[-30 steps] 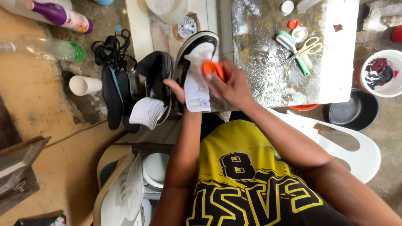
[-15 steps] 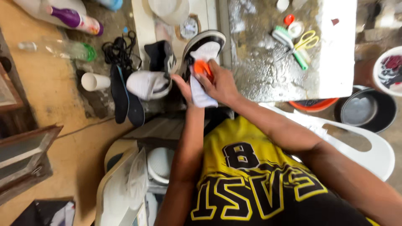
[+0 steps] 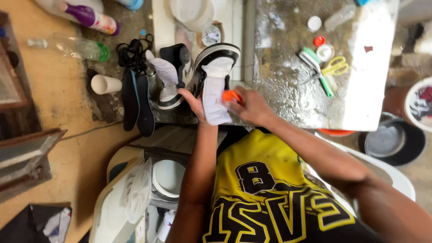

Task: The person cleans the white and black leather surfaces of a high-top sneaker with an orange sponge and soapy water, wiping the tongue, toe box, and sides before applying a white liquid from a small bottle to the white leather sections and rubbing it in with a cotton pad.

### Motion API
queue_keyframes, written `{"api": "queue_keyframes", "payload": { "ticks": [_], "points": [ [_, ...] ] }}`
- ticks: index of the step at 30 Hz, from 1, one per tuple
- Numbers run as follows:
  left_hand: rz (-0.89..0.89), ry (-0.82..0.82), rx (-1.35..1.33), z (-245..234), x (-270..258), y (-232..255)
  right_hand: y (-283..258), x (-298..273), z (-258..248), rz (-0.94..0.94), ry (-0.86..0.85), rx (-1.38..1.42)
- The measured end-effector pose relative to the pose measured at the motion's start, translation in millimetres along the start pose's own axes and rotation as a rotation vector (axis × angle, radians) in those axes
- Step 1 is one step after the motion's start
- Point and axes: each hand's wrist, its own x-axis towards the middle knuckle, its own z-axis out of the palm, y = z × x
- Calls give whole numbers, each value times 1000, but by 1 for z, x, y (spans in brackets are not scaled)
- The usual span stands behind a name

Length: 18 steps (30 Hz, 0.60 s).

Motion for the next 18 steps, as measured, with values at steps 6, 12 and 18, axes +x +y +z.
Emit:
{"api": "queue_keyframes", "payload": {
  "ticks": [6, 12, 18],
  "points": [
    [-25, -257, -99, 14, 3, -11, 0, 11, 0, -46, 135, 104],
    [144, 8, 10, 47, -5, 4, 61, -4, 0, 107, 0, 27],
    [60, -206, -137, 92, -26, 21, 133, -37, -17, 69, 42, -457]
  ]
}}
